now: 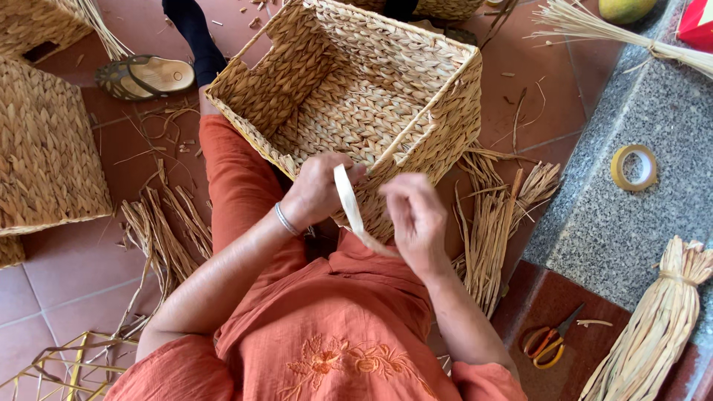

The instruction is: The person sits on the floor with a woven water-hyacinth basket on their lap and weaves a flat fiber strip around the basket's rim, tucking and tightening the strip along the edge. They pull the strip taut, reposition the basket, and continue binding the rim, with scissors and a tape roll on the floor nearby.

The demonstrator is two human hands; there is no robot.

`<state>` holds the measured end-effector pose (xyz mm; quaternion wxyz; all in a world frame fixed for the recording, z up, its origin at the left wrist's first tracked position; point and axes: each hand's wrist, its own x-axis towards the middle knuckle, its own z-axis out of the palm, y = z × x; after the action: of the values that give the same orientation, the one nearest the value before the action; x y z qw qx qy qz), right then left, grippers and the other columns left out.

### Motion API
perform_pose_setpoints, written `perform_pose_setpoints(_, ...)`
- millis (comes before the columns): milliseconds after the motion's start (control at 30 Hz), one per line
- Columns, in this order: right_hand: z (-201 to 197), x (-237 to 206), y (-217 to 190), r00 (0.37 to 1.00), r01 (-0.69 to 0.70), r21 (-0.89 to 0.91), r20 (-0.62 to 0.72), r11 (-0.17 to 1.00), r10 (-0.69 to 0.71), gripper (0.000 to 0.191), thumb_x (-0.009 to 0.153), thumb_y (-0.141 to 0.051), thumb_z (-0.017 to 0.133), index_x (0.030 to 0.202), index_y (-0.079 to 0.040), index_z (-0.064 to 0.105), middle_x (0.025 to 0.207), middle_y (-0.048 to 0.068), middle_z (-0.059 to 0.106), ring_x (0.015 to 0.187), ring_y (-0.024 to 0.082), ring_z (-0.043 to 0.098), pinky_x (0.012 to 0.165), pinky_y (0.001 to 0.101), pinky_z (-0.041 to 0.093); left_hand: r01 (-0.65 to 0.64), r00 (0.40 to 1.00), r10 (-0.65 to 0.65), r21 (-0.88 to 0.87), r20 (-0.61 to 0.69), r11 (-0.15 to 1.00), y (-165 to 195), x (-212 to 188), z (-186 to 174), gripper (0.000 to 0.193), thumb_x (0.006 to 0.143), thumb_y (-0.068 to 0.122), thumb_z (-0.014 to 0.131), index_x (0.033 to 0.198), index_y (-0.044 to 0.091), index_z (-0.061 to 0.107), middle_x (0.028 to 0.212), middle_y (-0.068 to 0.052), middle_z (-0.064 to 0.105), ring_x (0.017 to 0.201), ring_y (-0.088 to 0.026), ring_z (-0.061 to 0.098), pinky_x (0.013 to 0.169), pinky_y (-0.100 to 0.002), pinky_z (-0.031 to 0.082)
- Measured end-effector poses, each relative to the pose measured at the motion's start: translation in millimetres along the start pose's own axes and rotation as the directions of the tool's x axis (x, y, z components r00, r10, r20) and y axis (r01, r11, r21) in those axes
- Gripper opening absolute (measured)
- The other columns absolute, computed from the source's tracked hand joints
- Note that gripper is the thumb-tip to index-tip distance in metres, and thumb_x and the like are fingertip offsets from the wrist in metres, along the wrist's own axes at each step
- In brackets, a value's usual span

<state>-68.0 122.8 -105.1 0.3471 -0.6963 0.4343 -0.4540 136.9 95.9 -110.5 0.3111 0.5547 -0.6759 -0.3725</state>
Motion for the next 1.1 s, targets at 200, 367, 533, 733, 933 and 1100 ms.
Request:
perform_pose_setpoints(200,2,27,12,0.984,0.162,-0.213,0.104,0.963,-0.142,0.028,0.101,-0.01,0.071,0.128,-0.006,0.067,0.152,0.013,0.049,0.108,0.017,0.072,0.085,0.0264,0.062,0.29,0.955,-0.246,-0.341,0.168,0.894,-27,15,-1,0.031,0.103,0.031,0.063,0.097,0.004,0.076,0.072,-0.008,0.07,0.06,-0.012,0.06,0.053,-0.03,0.05)
perform_pose_setpoints(367,4,35,7,0.988,0.128,-0.229,0.112,0.965,-0.104,0.027,0.096,-0.015,0.079,0.121,-0.011,0.068,0.145,0.009,0.054,0.108,0.018,0.072,0.084,0.0292,0.066,0.237,0.967,-0.233,-0.683,0.1,0.691,-46,32,-45,0.027,0.101,0.025,0.063,0.107,0.001,0.074,0.091,-0.006,0.076,0.075,-0.012,0.072,0.066,-0.027,0.062)
perform_pose_setpoints(533,-1,35,11,0.99,0.086,-0.227,0.128,0.97,-0.058,0.022,0.102,-0.018,0.075,0.122,-0.012,0.07,0.147,0.009,0.054,0.115,0.021,0.071,0.091,0.032,0.065,0.122,0.895,-0.442,-0.923,-0.055,0.364,-72,46,-103,0.027,0.109,0.02,0.058,0.102,-0.005,0.067,0.09,-0.011,0.074,0.075,-0.019,0.075,0.073,-0.034,0.067)
perform_pose_setpoints(733,6,23,10,0.974,0.211,-0.237,0.137,0.948,-0.182,0.036,0.105,-0.025,0.067,0.138,-0.012,0.06,0.161,0.015,0.042,0.139,0.037,0.059,0.113,0.0425,0.058,-0.002,0.888,-0.411,-0.895,-0.206,0.445,-105,53,-159,0.026,0.111,0.021,0.061,0.108,-0.002,0.072,0.081,-0.007,0.068,0.064,-0.012,0.065,0.066,-0.034,0.063)
perform_pose_setpoints(933,7,10,10,0.97,0.214,-0.217,0.164,0.952,-0.181,0.029,0.104,-0.019,0.072,0.131,-0.017,0.061,0.164,0.021,0.035,0.118,0.027,0.069,0.099,0.0377,0.062,-0.206,0.86,-0.303,-0.822,-0.411,0.531,-123,54,-174,0.005,0.113,0.0,0.072,0.11,-0.003,0.069,0.093,-0.011,0.072,0.077,-0.017,0.069,0.069,-0.03,0.061)
perform_pose_setpoints(1100,3,8,8,0.972,0.188,-0.262,0.191,0.947,-0.14,0.027,0.101,-0.016,0.075,0.126,-0.017,0.065,0.162,0.025,0.037,0.101,0.023,0.072,0.085,0.0322,0.064,-0.147,0.702,-0.331,-0.584,-0.631,0.799,-118,66,-187,0.015,0.102,-0.002,0.078,0.092,0.0,0.067,0.082,-0.014,0.074,0.06,-0.017,0.071,0.051,-0.026,0.057)
